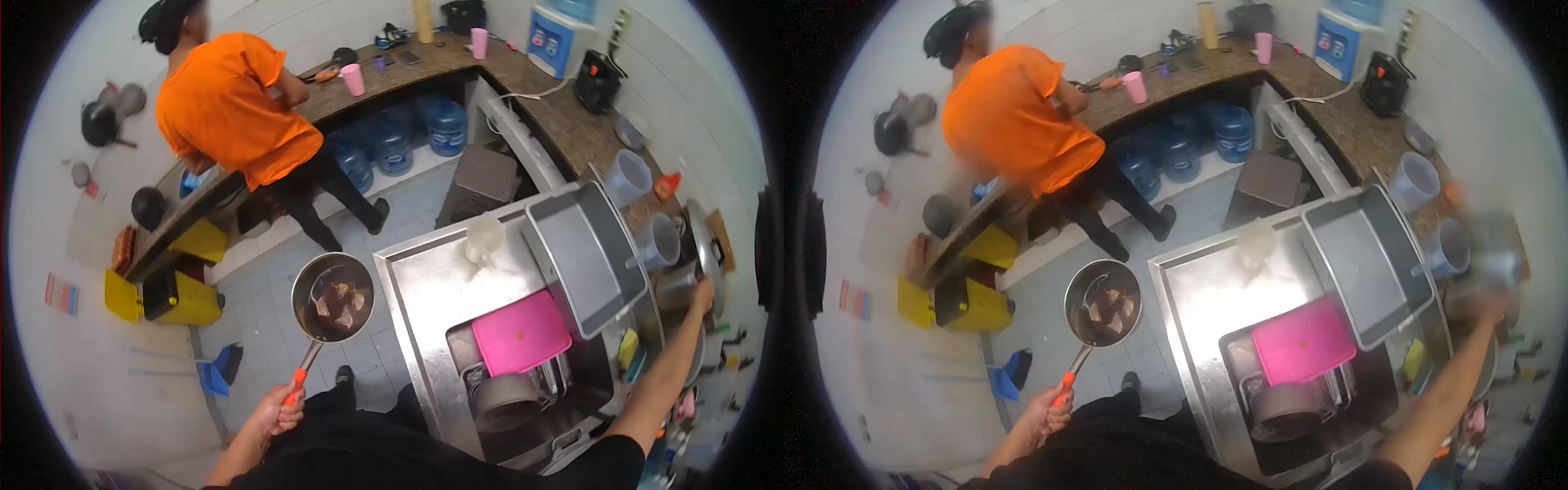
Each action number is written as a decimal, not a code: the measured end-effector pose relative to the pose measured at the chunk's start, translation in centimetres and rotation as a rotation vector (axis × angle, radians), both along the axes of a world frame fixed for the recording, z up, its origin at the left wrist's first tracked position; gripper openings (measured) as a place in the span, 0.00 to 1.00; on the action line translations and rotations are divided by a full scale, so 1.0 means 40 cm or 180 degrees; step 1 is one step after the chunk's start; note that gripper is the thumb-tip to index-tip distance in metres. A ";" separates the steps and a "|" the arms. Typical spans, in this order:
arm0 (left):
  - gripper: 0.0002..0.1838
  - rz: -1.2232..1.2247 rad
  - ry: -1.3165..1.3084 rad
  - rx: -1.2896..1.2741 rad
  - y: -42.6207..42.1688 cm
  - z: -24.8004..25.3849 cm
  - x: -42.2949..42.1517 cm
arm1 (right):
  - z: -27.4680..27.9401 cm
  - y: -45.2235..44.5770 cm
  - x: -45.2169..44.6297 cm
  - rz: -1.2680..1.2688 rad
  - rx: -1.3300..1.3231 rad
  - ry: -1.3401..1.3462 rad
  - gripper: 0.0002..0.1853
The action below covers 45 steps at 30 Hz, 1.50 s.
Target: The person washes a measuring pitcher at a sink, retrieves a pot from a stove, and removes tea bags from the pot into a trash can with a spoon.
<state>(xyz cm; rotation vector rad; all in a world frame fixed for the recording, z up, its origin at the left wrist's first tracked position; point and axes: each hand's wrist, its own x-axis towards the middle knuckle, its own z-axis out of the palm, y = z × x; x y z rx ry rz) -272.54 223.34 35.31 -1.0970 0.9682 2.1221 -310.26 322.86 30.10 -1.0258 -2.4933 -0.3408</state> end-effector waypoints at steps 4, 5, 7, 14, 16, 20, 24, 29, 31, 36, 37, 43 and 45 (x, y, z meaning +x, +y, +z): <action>0.21 0.0117 0.0145 0.0136 -0.026 -0.019 -0.008 | -0.001 0.087 -0.017 -0.0521 -0.0402 0.0079 0.14; 0.21 0.0118 0.0166 0.0063 -0.028 -0.006 -0.011 | 0.005 0.076 0.001 -0.0320 -0.0192 -0.0068 0.16; 0.21 0.0252 0.0185 0.0204 -0.047 -0.021 -0.005 | 0.058 0.008 0.027 -0.0190 -0.0006 0.0216 0.16; 0.20 0.0623 0.0433 0.0276 -0.170 -0.059 0.026 | 0.321 -0.184 0.148 0.0883 -0.0227 0.1667 0.18; 0.20 0.0648 0.0453 0.0265 -0.244 -0.055 0.040 | 0.469 -0.422 0.220 0.1655 -0.0329 0.2333 0.19; 0.21 0.0633 0.0600 0.0237 -0.396 -0.064 0.076 | 0.641 -1.111 0.351 0.2777 -0.1630 0.3384 0.14; 0.21 0.0631 0.0600 0.0002 -0.567 -0.081 0.112 | 0.514 -1.807 0.487 0.4123 -0.2373 0.2040 0.11; 0.19 0.0708 0.0725 -0.0042 -0.812 -0.098 0.148 | 0.094 -2.398 0.581 0.3823 -0.4174 -0.0256 0.07; 0.19 0.0791 0.0690 -0.0078 -0.888 -0.102 0.145 | -0.007 -2.533 0.585 0.3876 -0.4510 -0.0457 0.05; 0.20 0.0979 0.0634 -0.0161 -1.119 -0.118 0.084 | -0.072 -2.846 0.536 0.3478 -0.6008 -0.0403 0.06; 0.20 0.1038 0.0650 -0.0131 -1.150 -0.118 0.073 | -0.071 -2.893 0.509 0.3314 -0.6337 -0.0467 0.06; 0.20 0.1372 0.0666 -0.0089 -1.405 -0.130 -0.046 | -0.186 -3.287 0.234 0.3132 -0.6619 -0.1656 0.10; 0.20 0.1516 0.0632 -0.0097 -1.455 -0.114 -0.095 | -0.218 -3.404 0.149 0.3108 -0.6664 -0.2226 0.11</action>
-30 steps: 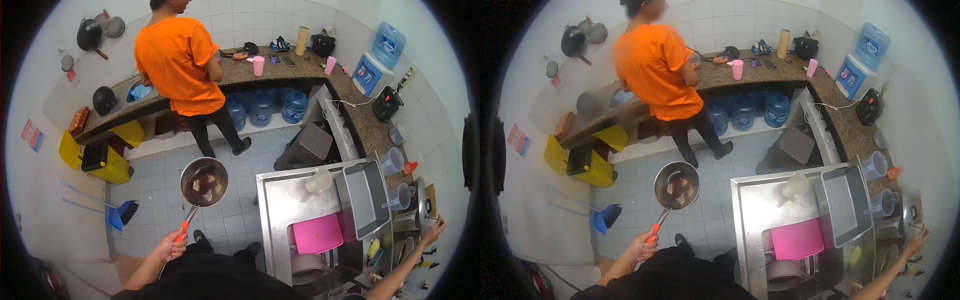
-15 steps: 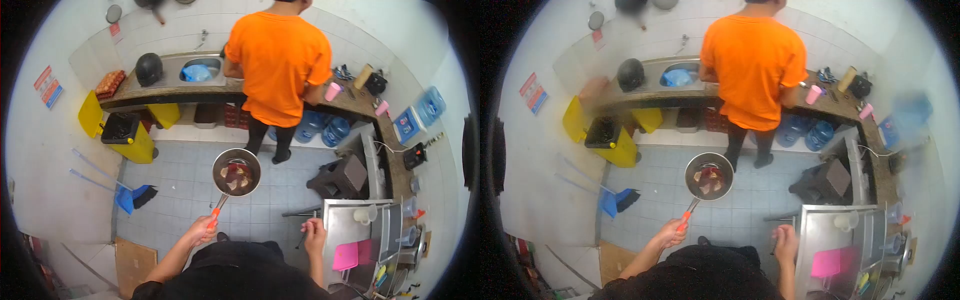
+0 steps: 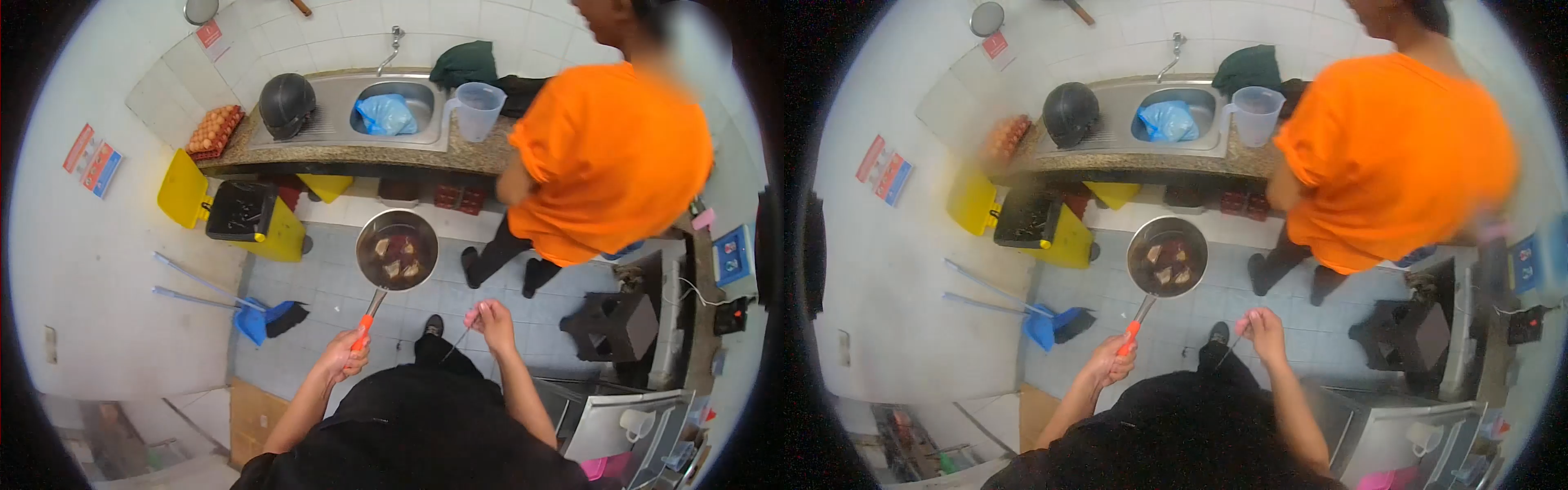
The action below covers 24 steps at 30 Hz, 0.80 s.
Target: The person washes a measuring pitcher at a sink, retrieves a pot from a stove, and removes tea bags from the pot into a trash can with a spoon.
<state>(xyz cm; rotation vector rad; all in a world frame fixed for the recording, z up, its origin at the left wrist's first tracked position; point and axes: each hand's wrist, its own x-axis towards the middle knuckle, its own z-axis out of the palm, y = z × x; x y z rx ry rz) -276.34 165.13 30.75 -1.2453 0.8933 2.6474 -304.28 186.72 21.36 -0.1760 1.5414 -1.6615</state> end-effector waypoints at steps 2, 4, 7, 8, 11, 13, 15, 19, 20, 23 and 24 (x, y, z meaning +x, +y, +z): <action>0.20 0.0149 -0.0048 -0.0064 -0.069 0.018 -0.059 | -0.033 -0.128 -0.094 0.0283 0.0030 -0.0075 0.11; 0.20 0.0258 -0.0085 -0.0091 -0.154 0.030 -0.098 | -0.058 -0.225 -0.152 0.0489 0.0163 -0.0116 0.10; 0.20 0.0355 0.0017 -0.0077 -0.280 0.018 -0.178 | -0.028 -0.333 -0.236 0.0715 0.0568 0.0845 0.11; 0.20 0.0362 -0.0005 -0.0069 -0.321 0.014 -0.198 | -0.035 -0.361 -0.266 0.0869 0.0675 0.1309 0.11; 0.20 0.0363 -0.0014 -0.0113 -0.470 -0.005 -0.261 | -0.057 -0.432 -0.343 0.0627 0.0843 0.3502 0.13; 0.20 0.0306 -0.0031 -0.0134 -0.564 -0.023 -0.278 | -0.040 -0.479 -0.386 0.0403 0.1119 0.2955 0.12; 0.19 0.0227 -0.0019 -0.0144 -0.667 -0.038 -0.302 | 0.000 -0.519 -0.400 0.0029 0.1372 0.2543 0.11; 0.19 -0.0046 -0.0031 -0.0218 -0.846 -0.050 -0.335 | 0.057 -0.578 -0.417 -0.1063 0.1290 0.1652 0.10; 0.19 -0.0084 -0.0052 -0.0211 -0.887 -0.048 -0.340 | 0.054 -0.593 -0.418 -0.1308 0.1118 0.1314 0.09; 0.20 -0.0227 -0.0066 -0.0129 -0.995 -0.053 -0.347 | 0.072 -0.625 -0.407 -0.1517 0.0551 0.0226 0.07; 0.20 -0.0295 -0.0021 -0.0130 -1.026 -0.055 -0.350 | 0.083 -0.638 -0.399 -0.1575 0.0428 -0.0141 0.07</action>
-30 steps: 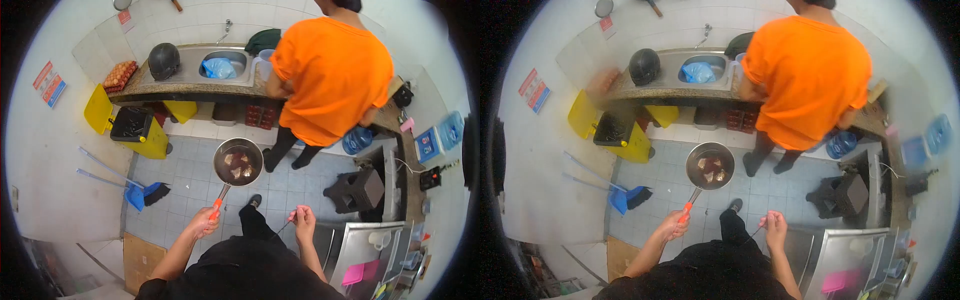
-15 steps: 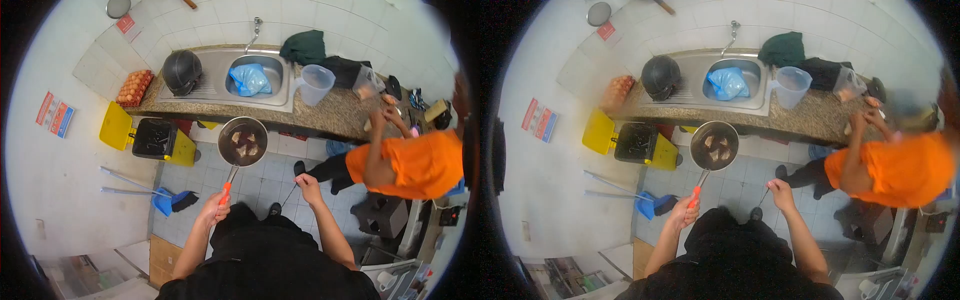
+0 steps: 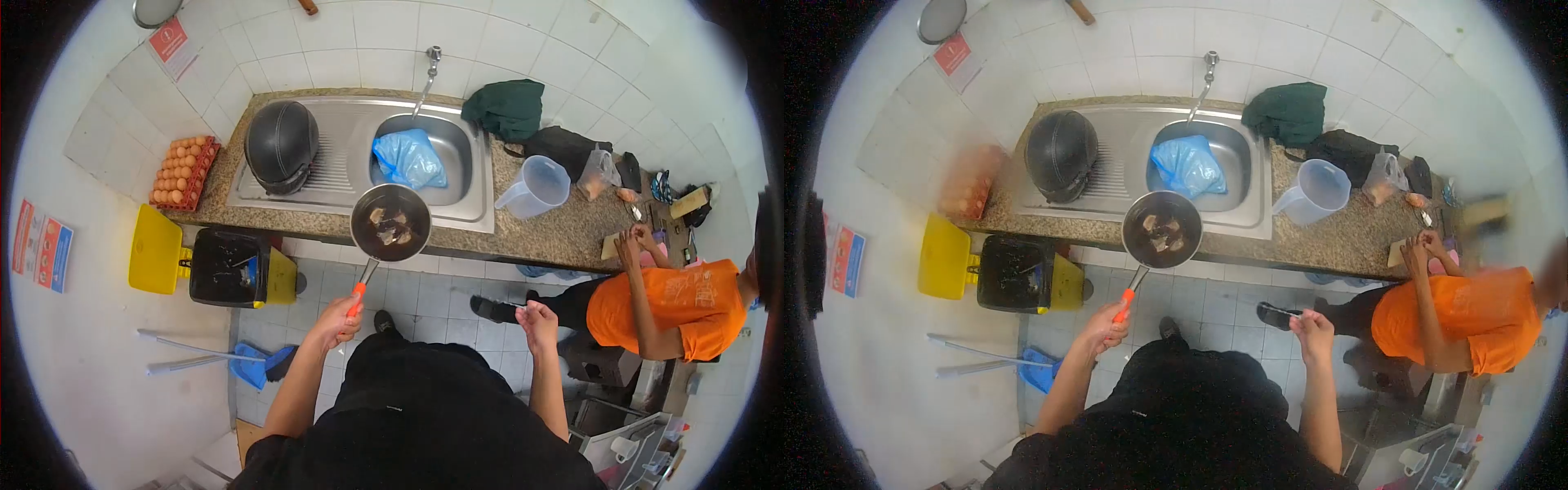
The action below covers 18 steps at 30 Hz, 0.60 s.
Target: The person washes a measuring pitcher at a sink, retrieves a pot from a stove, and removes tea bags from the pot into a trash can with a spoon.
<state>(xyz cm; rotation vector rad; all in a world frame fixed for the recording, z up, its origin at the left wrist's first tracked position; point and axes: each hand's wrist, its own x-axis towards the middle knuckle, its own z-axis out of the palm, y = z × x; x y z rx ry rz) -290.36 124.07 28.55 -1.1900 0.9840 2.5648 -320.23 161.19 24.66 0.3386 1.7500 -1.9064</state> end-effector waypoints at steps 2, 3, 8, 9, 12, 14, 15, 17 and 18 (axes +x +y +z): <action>0.20 -0.0155 0.0048 0.0025 -0.056 -0.004 -0.006 | 0.024 -0.025 0.027 0.0203 -0.0395 -0.0523 0.10; 0.20 -0.0193 0.0049 0.0082 -0.074 -0.003 -0.008 | 0.045 -0.044 0.040 0.0355 -0.0519 -0.0763 0.11; 0.18 -0.0443 0.0117 0.0234 -0.133 0.009 -0.013 | 0.029 -0.107 0.110 0.1257 -0.1327 -0.1430 0.16; 0.17 -0.0451 0.0114 0.0220 -0.137 0.024 -0.016 | 0.047 -0.137 0.128 0.1149 -0.1114 -0.1488 0.15; 0.14 -0.0456 0.0110 0.0093 -0.137 0.044 -0.028 | 0.016 -0.180 0.130 0.1191 -0.1000 -0.1555 0.13; 0.12 -0.0469 0.0134 -0.0129 -0.141 0.042 -0.038 | 0.004 -0.203 0.123 0.1227 -0.0775 -0.1442 0.11; 0.12 -0.0331 -0.0018 -0.0101 -0.144 0.023 -0.044 | -0.001 -0.214 0.116 0.1249 -0.0700 -0.1396 0.11; 0.12 -0.0196 -0.0287 -0.0057 -0.136 -0.034 -0.062 | 0.010 -0.234 0.113 0.1232 -0.0358 -0.1204 0.08; 0.11 -0.0369 -0.0267 -0.0120 -0.138 -0.032 -0.073 | 0.013 -0.237 0.109 0.1248 -0.0422 -0.1201 0.07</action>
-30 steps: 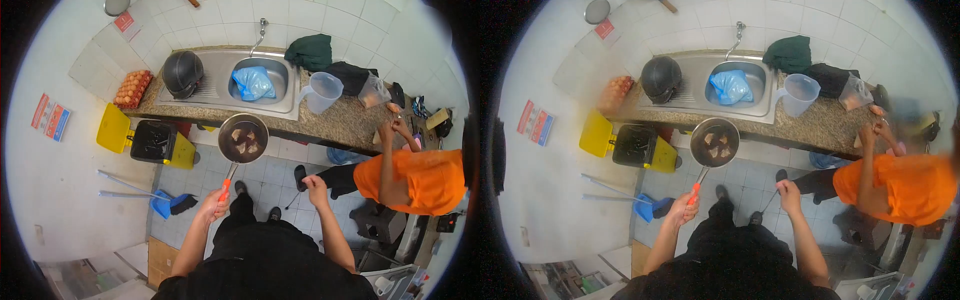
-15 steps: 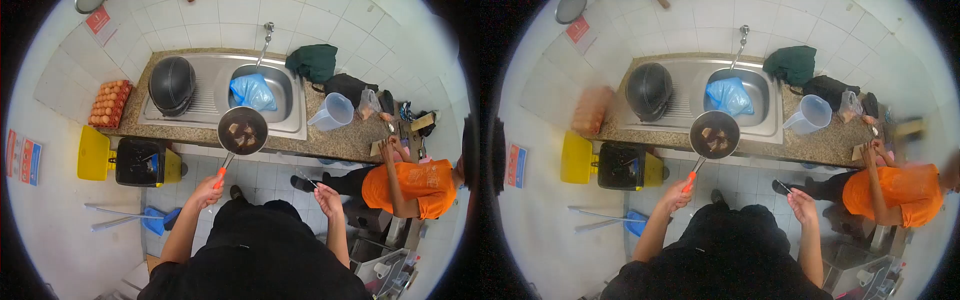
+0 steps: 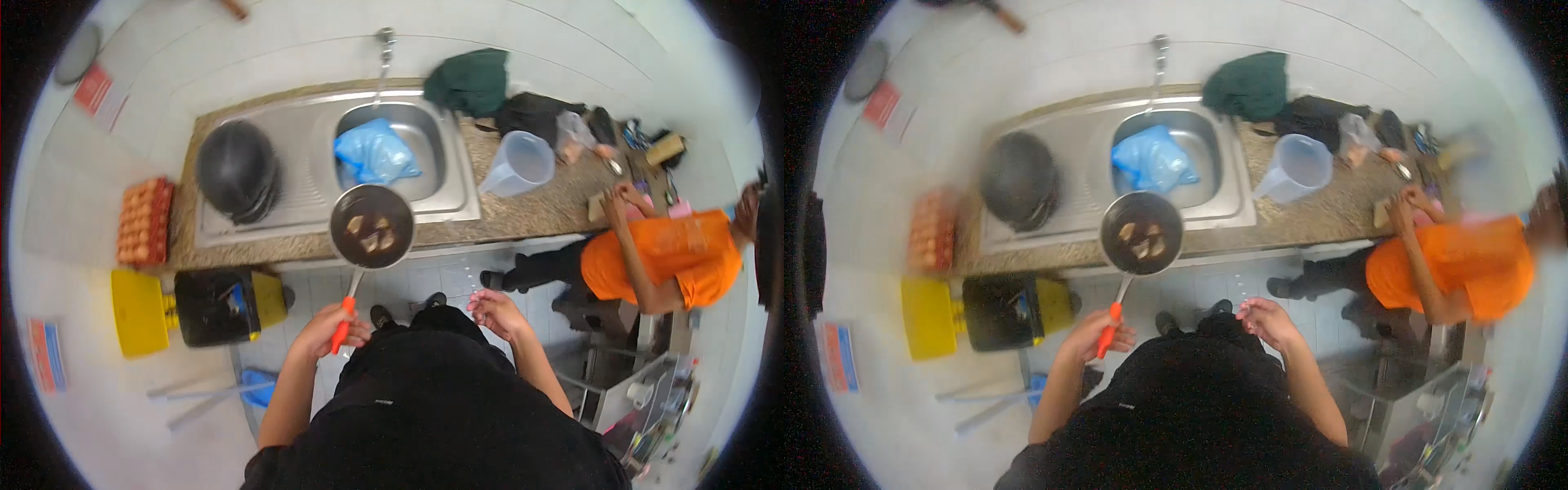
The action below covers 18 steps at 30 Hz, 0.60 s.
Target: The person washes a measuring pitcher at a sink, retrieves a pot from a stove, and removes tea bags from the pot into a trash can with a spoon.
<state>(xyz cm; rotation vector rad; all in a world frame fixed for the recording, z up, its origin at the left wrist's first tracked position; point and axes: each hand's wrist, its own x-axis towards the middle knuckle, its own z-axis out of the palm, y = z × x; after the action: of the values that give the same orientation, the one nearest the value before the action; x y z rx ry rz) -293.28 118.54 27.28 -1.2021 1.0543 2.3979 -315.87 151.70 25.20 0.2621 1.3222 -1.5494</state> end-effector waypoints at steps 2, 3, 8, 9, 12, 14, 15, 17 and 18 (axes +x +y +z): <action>0.10 -0.0321 0.0033 -0.0111 -0.023 0.016 -0.005 | 0.004 -0.003 -0.012 0.0036 -0.0131 -0.0024 0.06; 0.11 -0.0398 0.0005 -0.0014 -0.035 0.016 -0.006 | 0.011 -0.014 -0.011 -0.0026 -0.0033 0.0010 0.03; 0.18 -0.0287 -0.0488 0.0088 -0.032 0.042 -0.018 | 0.026 -0.035 -0.048 0.0037 0.0187 0.0239 0.04; 0.19 -0.0337 -0.0591 -0.0154 -0.015 0.049 -0.027 | 0.018 -0.037 -0.059 0.0091 0.0227 0.0326 0.05; 0.21 -0.0423 -0.0745 -0.0551 0.028 0.063 -0.050 | -0.019 -0.041 -0.107 0.0356 0.0290 0.1075 0.09; 0.21 -0.0364 -0.0734 -0.0611 0.040 0.059 -0.061 | -0.049 -0.042 -0.155 0.0464 0.0176 0.1704 0.11; 0.21 -0.0356 -0.0733 -0.0606 0.046 0.064 -0.072 | -0.062 -0.043 -0.181 0.0424 0.0051 0.2002 0.11; 0.21 -0.0316 -0.0761 -0.0591 0.069 0.087 -0.099 | -0.054 -0.032 -0.234 0.0438 -0.0058 0.2283 0.12; 0.21 -0.0325 -0.0763 -0.0632 0.081 0.099 -0.124 | -0.006 -0.026 -0.272 0.0510 -0.0054 0.2277 0.12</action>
<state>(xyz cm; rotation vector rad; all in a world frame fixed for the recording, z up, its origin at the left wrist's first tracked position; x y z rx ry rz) -298.23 121.76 31.22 -1.4215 1.2630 2.0496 -326.73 150.66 24.95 -0.4452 1.8162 -1.5730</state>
